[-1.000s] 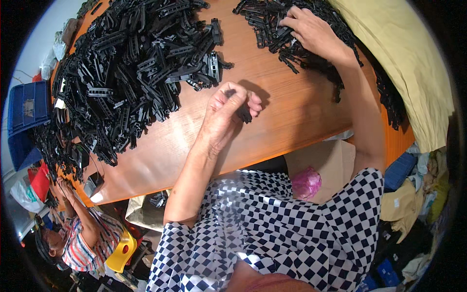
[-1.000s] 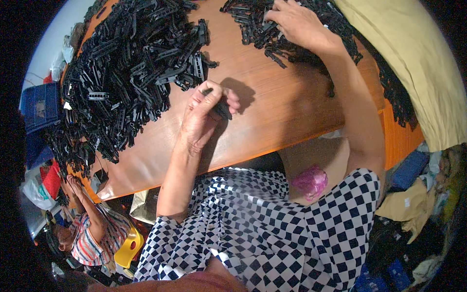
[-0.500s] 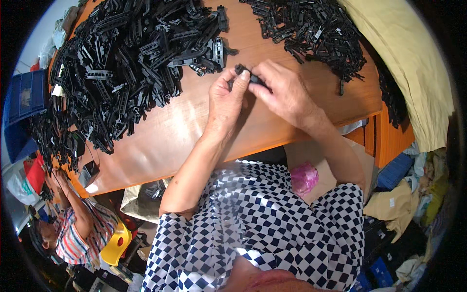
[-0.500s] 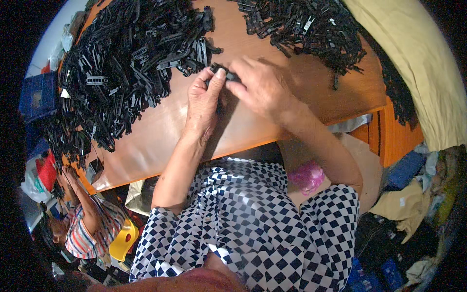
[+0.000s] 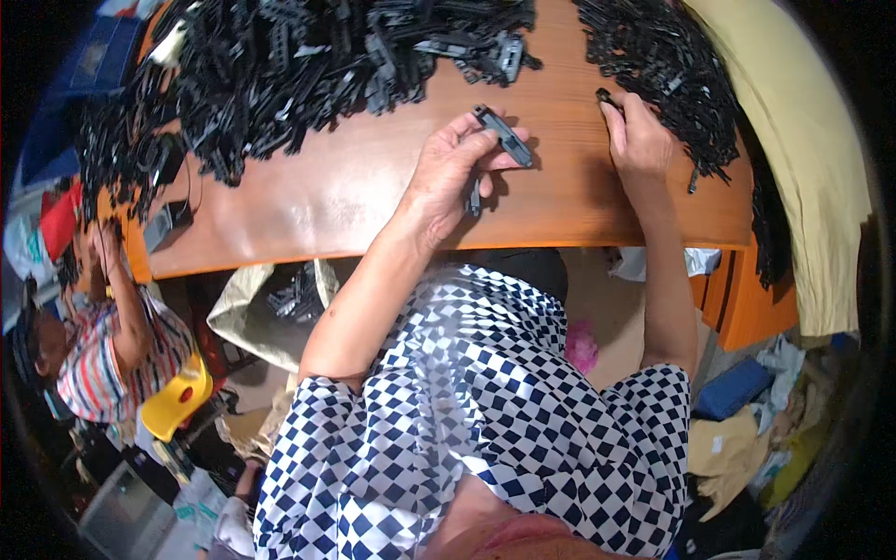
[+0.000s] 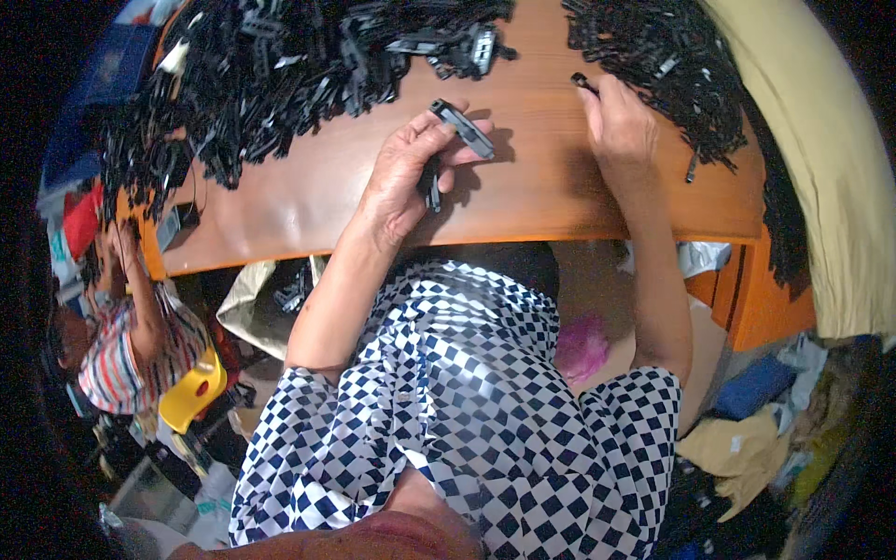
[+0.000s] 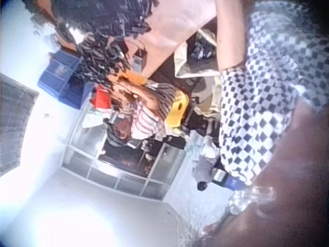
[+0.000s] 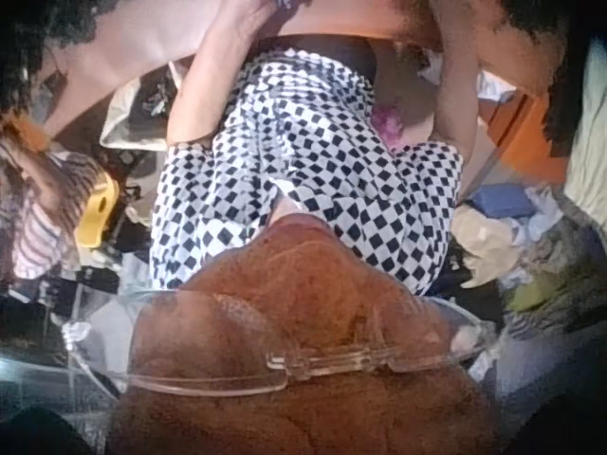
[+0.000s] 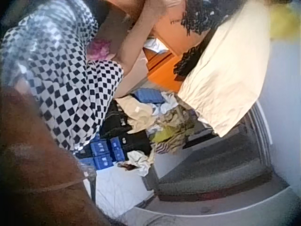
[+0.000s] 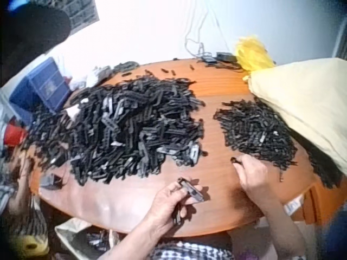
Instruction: The person repeatedly picks up plastic parts from piles on the workbench, snaps the pieces together by hand to assemble components, and places parts into a sack.
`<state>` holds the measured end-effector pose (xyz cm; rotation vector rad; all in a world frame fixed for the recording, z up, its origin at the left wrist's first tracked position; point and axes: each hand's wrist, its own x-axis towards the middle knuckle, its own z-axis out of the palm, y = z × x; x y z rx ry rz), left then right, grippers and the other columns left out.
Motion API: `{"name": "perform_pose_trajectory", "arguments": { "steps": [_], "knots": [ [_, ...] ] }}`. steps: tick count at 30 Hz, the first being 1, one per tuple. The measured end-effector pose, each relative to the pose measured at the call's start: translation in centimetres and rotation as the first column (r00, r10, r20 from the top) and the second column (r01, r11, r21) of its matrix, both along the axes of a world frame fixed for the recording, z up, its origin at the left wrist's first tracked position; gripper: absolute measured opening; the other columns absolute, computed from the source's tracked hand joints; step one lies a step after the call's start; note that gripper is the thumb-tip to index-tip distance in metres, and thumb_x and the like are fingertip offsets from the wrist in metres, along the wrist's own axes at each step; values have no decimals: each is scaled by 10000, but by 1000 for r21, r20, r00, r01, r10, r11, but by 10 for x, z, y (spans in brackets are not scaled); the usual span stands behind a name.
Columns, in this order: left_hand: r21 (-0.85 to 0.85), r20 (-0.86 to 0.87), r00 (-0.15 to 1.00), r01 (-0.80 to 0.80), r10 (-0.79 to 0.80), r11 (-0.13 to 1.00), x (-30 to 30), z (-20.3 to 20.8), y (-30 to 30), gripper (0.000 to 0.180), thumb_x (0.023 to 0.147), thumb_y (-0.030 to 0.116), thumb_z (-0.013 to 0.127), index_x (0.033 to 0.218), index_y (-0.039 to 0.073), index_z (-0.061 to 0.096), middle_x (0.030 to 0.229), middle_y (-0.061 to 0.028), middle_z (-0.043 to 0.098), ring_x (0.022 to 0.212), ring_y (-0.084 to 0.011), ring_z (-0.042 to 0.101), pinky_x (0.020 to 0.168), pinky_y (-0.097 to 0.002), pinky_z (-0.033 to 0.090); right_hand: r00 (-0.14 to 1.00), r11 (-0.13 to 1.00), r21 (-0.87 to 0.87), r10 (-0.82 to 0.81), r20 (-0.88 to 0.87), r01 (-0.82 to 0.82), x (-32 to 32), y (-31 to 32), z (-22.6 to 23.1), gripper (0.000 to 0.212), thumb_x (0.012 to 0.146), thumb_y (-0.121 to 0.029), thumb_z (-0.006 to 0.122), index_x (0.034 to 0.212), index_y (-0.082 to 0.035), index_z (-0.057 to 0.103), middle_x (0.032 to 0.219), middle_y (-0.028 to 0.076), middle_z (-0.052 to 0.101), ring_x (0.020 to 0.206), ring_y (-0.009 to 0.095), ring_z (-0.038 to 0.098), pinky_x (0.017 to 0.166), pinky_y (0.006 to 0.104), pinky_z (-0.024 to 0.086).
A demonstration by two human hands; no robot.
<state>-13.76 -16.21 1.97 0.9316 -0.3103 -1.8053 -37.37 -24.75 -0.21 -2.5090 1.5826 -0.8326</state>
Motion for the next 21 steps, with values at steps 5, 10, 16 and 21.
{"name": "perform_pose_trajectory", "arguments": {
  "steps": [5,10,16,21],
  "knots": [
    [-145,186,981,-30,57,989,10,-7,18,361,888,105,580,1213,-13,479,1091,-152,643,728,-96,623,465,-159,442,670,841,409,-76,738,-355,73,44,18,94,828,4,617,911,2,573,816,113,610,706,160,611,590,258,476],
    [-138,209,968,-114,141,984,19,-9,31,283,895,116,581,1155,15,533,853,-13,631,697,-53,586,473,-159,431,829,942,15,288,480,-336,110,69,26,102,758,54,645,833,-4,605,824,106,593,696,213,616,599,284,505],
    [-157,211,959,-158,189,975,24,-5,45,263,900,140,581,1142,42,549,765,52,558,632,-27,512,461,-170,396,821,813,-301,554,135,-499,120,83,16,272,667,96,645,930,25,638,926,120,602,790,259,620,640,331,528],
    [-160,158,967,-172,197,972,24,1,56,284,898,116,563,1162,18,532,785,31,556,568,-31,484,448,-169,389,794,744,-394,605,53,-540,121,90,19,342,606,109,641,940,34,639,965,129,605,850,287,615,682,348,533]
  ]
}}
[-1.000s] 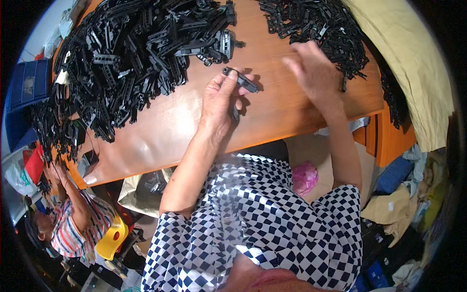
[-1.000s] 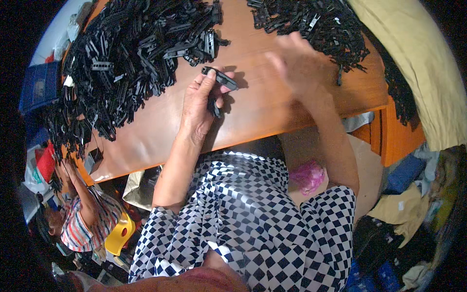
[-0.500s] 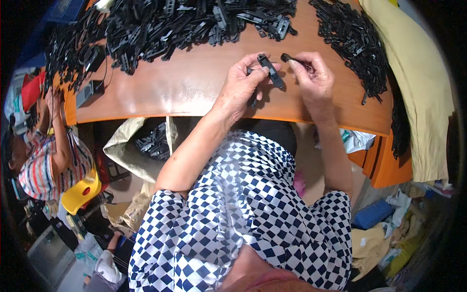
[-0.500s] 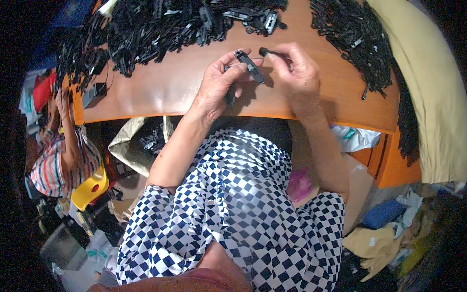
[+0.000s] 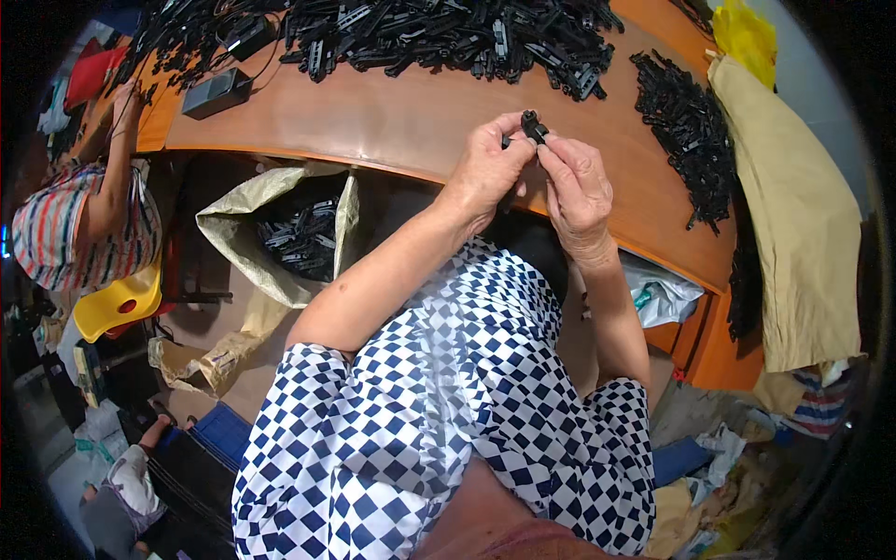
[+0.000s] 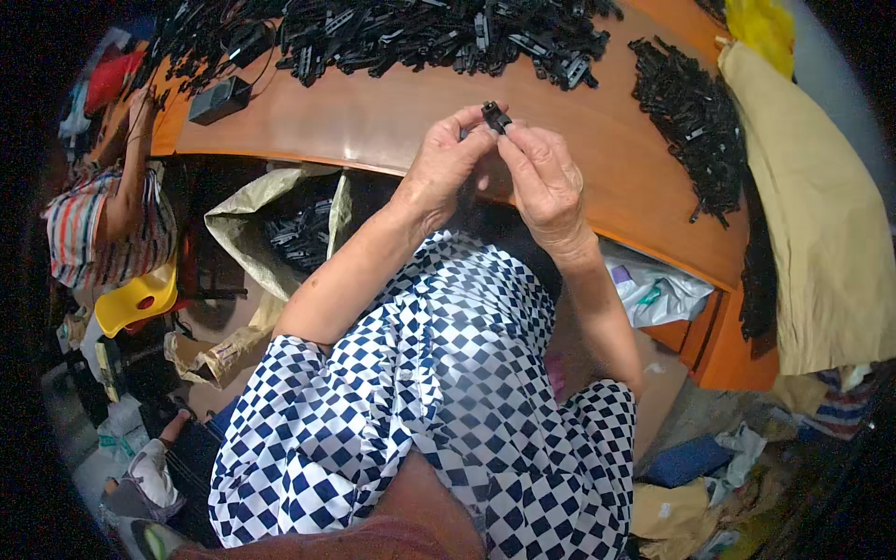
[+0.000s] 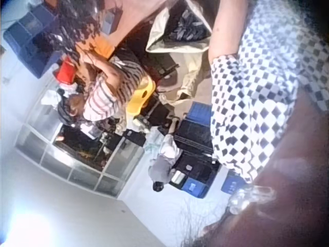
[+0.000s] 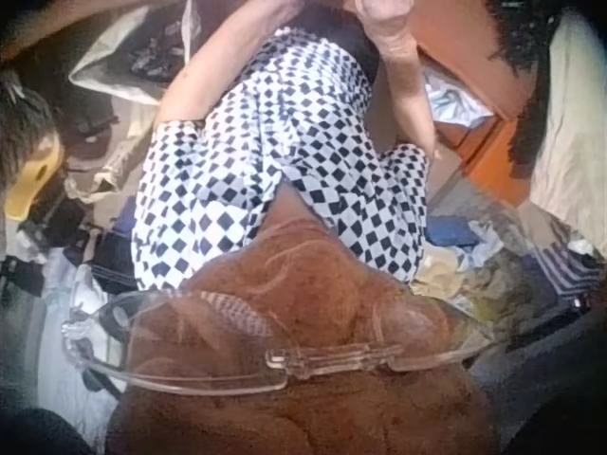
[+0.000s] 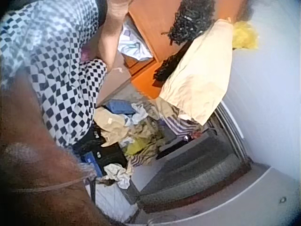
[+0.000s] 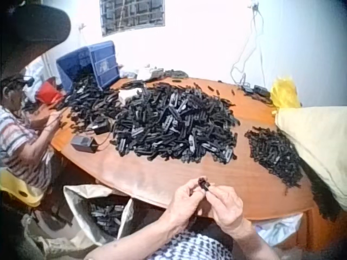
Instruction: The person repeatedly picks up plastic parts from piles on the workbench, snaps the pieces together by hand to assemble components, and places parts into a sack.
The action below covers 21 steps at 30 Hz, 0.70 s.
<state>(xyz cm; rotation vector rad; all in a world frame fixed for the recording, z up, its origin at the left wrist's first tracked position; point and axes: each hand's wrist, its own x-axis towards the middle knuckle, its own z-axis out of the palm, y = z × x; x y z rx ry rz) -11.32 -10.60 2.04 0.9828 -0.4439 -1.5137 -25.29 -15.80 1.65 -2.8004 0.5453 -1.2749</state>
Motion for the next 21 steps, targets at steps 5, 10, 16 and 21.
{"name": "perform_pose_trajectory", "arguments": {
  "steps": [5,10,16,21],
  "knots": [
    [-46,-47,998,37,-39,998,3,4,4,299,895,113,559,1175,13,524,840,7,587,600,-38,514,447,-168,399,1000,1000,-22,22,17,-21,1,5,9,404,618,118,633,1007,7,624,963,122,613,873,299,607,700,364,532],
    [-74,-110,992,57,-65,996,4,5,12,300,901,137,568,1171,14,524,868,-3,602,641,-48,539,463,-165,403,996,999,-34,32,85,-29,4,12,3,496,675,145,623,1136,-21,548,965,120,619,867,293,606,689,356,532],
    [-50,-143,990,-28,20,998,2,-2,17,271,895,203,618,1098,39,544,874,0,604,714,-61,571,483,-166,403,993,1000,-21,4,117,-1,12,19,-6,564,692,160,625,1204,-35,490,973,131,617,845,291,612,674,355,533],
    [0,-286,958,-38,36,999,9,-8,20,256,890,220,632,1066,49,557,855,5,596,685,-50,557,487,-154,400,990,1000,-15,25,142,-23,21,21,-14,575,687,163,621,1210,-35,487,985,132,616,858,298,621,680,359,535]
  ]
}}
